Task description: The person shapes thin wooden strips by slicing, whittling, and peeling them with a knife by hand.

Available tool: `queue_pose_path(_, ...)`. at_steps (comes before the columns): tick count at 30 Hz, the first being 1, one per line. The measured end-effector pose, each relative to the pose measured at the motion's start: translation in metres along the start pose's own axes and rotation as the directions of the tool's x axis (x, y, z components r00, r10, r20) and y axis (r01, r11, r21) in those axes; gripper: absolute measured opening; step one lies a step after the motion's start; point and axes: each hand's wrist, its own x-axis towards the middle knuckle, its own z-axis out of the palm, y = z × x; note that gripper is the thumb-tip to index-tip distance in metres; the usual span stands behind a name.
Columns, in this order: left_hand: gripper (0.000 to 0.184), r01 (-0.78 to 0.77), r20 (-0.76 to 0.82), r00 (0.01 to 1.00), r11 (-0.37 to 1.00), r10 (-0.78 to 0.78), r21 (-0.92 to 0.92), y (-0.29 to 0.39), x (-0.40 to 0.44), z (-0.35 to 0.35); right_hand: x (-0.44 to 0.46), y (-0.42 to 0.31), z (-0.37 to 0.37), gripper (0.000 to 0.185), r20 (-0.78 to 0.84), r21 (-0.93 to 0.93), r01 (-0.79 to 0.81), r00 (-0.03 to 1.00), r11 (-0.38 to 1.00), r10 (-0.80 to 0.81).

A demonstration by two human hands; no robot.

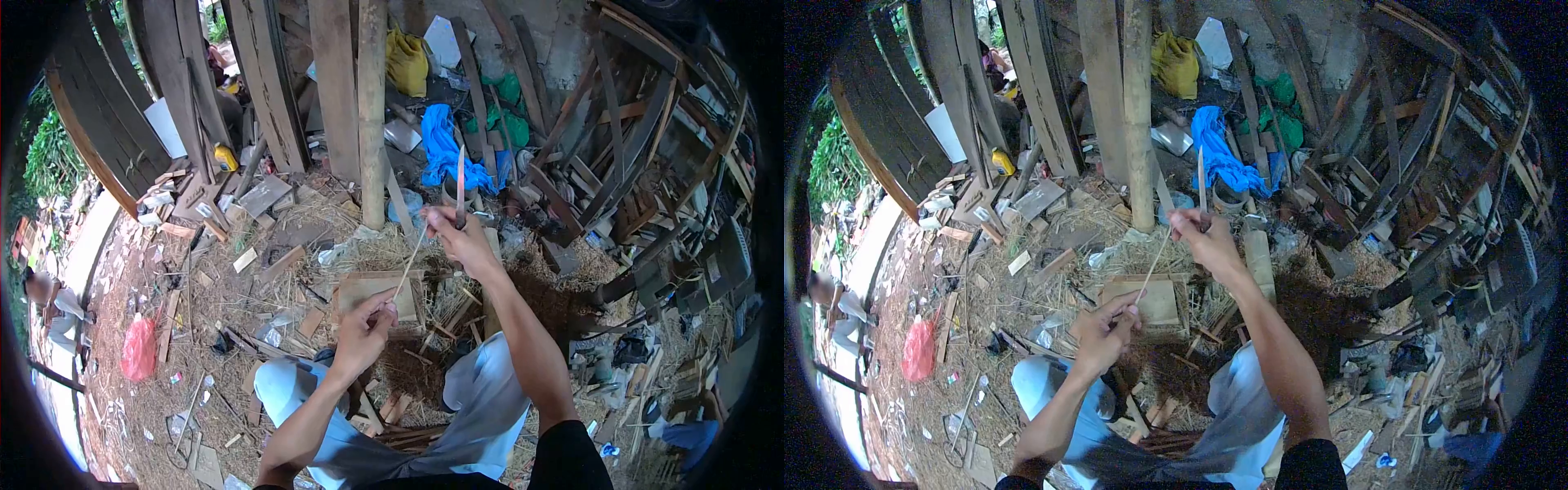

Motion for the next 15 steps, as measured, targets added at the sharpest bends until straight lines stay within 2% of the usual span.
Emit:
queue_pose_path(1, 0.031, 0.001, -0.004, 1.0, 1.0, -0.001, 0.0, 0.001, -0.001, 0.0, -0.001, 0.002, 0.0, 0.03, 0.026, -0.014, 0.002, 1.0, 1.0, -0.001)
queue_pose_path(3, 0.034, 0.101, 0.095, 0.991, 0.989, -0.091, -0.11, 0.007, -0.004, -0.002, -0.003, 0.004, 0.0, 0.029, 0.058, -0.024, -0.004, 0.998, 1.0, 0.005)
queue_pose_path(4, 0.034, 0.106, 0.088, 0.991, 0.988, -0.096, -0.111, 0.007, -0.004, -0.002, -0.005, 0.002, 0.0, 0.028, 0.123, -0.002, -0.043, 0.991, 0.999, 0.043)
queue_pose_path(6, 0.035, 0.015, 0.051, 0.999, 0.986, -0.006, -0.166, 0.01, -0.001, 0.0, -0.01, 0.0, 0.004, 0.027, 0.197, 0.02, -0.086, 0.977, 0.996, 0.081)
queue_pose_path(7, 0.035, 0.015, 0.041, 0.999, 0.986, -0.008, -0.166, 0.012, 0.0, -0.001, -0.015, -0.001, 0.009, 0.026, 0.247, -0.063, -0.095, 0.963, 0.994, 0.108)
queue_pose_path(8, 0.035, 0.083, 0.044, 0.996, 0.963, -0.074, -0.257, 0.016, 0.0, -0.002, -0.018, -0.001, 0.014, 0.024, 0.294, -0.145, -0.098, 0.946, 0.985, 0.138)
queue_pose_path(9, 0.034, 0.149, 0.055, 0.989, 0.927, -0.138, -0.345, 0.017, 0.001, -0.003, -0.019, -0.002, 0.019, 0.025, 0.299, -0.194, -0.027, 0.95, 0.981, 0.085)
queue_pose_path(10, 0.034, 0.148, 0.047, 0.989, 0.927, -0.14, -0.346, 0.016, 0.002, -0.003, -0.019, 0.002, 0.022, 0.025, 0.307, -0.193, -0.026, 0.948, 0.981, 0.086)
queue_pose_path(11, 0.034, 0.127, 0.016, 0.991, 0.919, -0.131, -0.374, 0.013, 0.003, -0.004, -0.018, 0.008, 0.025, 0.024, 0.218, -0.243, 0.148, 0.971, 0.959, -0.095)
queue_pose_path(12, 0.034, 0.106, -0.014, 0.992, 0.91, -0.122, -0.401, 0.011, 0.004, -0.005, -0.018, 0.011, 0.027, 0.023, 0.135, -0.307, 0.309, 0.95, 0.9, -0.28)
queue_pose_path(13, 0.034, 0.109, -0.015, 0.992, 0.909, -0.125, -0.401, 0.013, 0.004, -0.005, -0.02, 0.008, 0.026, 0.018, 0.124, -0.528, 0.429, 0.893, 0.733, -0.433)
queue_pose_path(14, 0.035, 0.134, -0.003, 0.988, 0.882, -0.152, -0.452, 0.015, 0.003, -0.006, -0.021, 0.011, 0.027, 0.018, 0.122, -0.529, 0.426, 0.894, 0.734, -0.43)
queue_pose_path(15, 0.036, 0.158, 0.013, 0.984, 0.852, -0.176, -0.5, 0.017, 0.003, -0.006, -0.025, 0.016, 0.03, 0.012, 0.203, -0.703, 0.441, 0.876, 0.557, -0.437)
